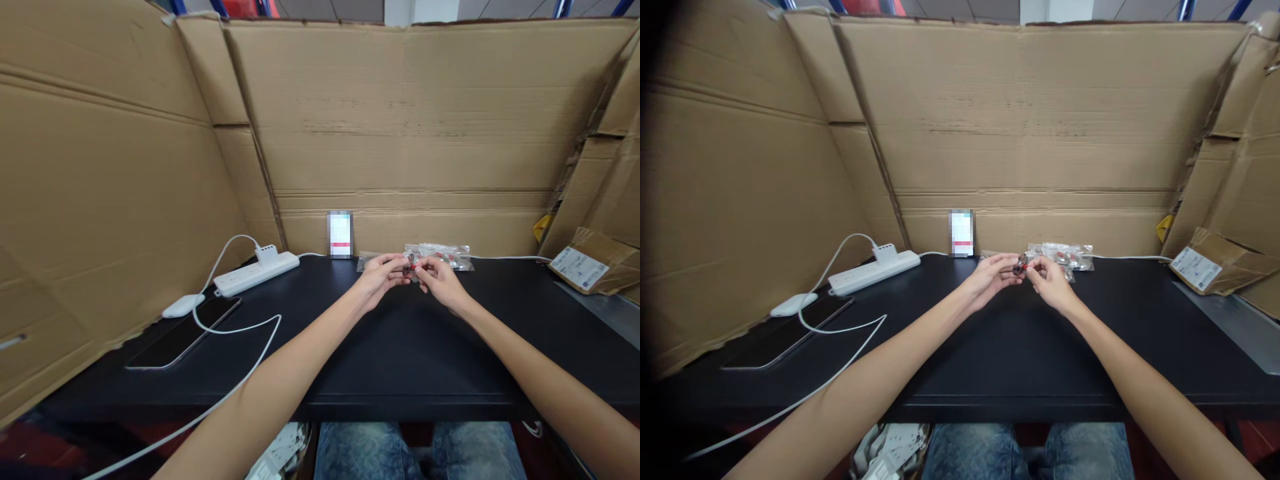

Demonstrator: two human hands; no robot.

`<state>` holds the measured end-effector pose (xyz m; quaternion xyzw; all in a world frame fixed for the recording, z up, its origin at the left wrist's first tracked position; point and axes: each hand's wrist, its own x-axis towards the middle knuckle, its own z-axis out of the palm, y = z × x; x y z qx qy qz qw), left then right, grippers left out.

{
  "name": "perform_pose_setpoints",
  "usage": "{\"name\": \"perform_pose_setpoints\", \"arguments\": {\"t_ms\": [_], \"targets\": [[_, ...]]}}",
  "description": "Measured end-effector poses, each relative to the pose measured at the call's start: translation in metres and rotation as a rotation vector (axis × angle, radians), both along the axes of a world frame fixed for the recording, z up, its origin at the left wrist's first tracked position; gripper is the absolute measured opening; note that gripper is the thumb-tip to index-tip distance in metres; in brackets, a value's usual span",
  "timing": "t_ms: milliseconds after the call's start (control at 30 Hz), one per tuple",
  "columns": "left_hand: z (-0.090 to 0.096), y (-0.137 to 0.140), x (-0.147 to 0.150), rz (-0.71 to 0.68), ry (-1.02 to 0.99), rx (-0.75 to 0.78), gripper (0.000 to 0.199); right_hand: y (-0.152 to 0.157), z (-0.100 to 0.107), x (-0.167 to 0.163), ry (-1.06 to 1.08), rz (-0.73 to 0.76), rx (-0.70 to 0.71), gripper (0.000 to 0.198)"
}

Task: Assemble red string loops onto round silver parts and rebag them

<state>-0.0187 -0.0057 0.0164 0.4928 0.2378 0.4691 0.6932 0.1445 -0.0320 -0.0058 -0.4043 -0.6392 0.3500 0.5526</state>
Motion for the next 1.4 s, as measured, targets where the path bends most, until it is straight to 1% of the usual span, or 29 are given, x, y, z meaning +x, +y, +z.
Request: {"name": "perform_pose_setpoints", "arguments": {"t_ms": [67,133,267,367,467,533,667,733,867,933,1033,1067,1167,1233,1300,1400], "targets": [[0.001,0.0,0.0,-0.008,-0.01,0.003,0.025,0.002,-0.002,0.0,-0.022,-0.017,0.003,0.035],[0.002,-0.001,0.0,-0.013,-0.021,0.011,0.024,0.003,-0.002,0.001,-0.077,-0.052,0.054,0.033],[0.003,-0.001,-0.001,-0.04,-0.009,0.024,0.026,0.001,0.001,0.004,-0.284,-0.174,0.207,0.021],[0.002,-0.001,-0.003,-0.086,0.012,0.035,0.029,-0.004,0.005,0.005,-0.438,-0.284,0.329,0.012],[0.0,0.001,-0.007,-0.142,0.037,0.074,0.036,-0.008,0.009,0.006,-0.535,-0.327,0.46,0.004],[-0.001,0.003,-0.009,-0.176,0.061,0.101,0.041,-0.01,0.01,0.006,-0.581,-0.347,0.513,0.004],[0.0,0.003,-0.012,-0.21,0.077,0.156,0.044,-0.013,0.007,0.003,-0.575,-0.413,0.522,0.009],[0.002,0.002,-0.012,-0.231,0.075,0.187,0.045,-0.015,0.007,0.001,-0.534,-0.414,0.516,0.009],[0.007,-0.003,-0.011,-0.242,0.072,0.23,0.046,-0.02,0.009,-0.003,-0.478,-0.42,0.534,0.018],[0.009,-0.004,-0.011,-0.234,0.075,0.243,0.046,-0.021,0.011,-0.003,-0.473,-0.415,0.544,0.017],[0.013,-0.005,-0.012,-0.228,0.085,0.255,0.047,-0.021,0.014,-0.001,-0.453,-0.387,0.553,0.007],[0.014,-0.005,-0.013,-0.229,0.092,0.255,0.048,-0.02,0.015,0.0,-0.439,-0.372,0.554,0.007],[0.017,-0.003,-0.017,-0.251,0.147,0.241,0.05,-0.02,0.018,0.003,-0.421,-0.294,0.551,0.036],[0.017,-0.002,-0.02,-0.29,0.215,0.227,0.053,-0.021,0.02,0.004,-0.45,-0.212,0.549,0.05],[0.016,0.0,-0.024,-0.338,0.29,0.225,0.055,-0.023,0.021,0.004,-0.496,-0.118,0.551,0.056],[0.014,0.002,-0.028,-0.407,0.382,0.223,0.056,-0.027,0.023,0.002,-0.56,0.007,0.552,0.06]]}}
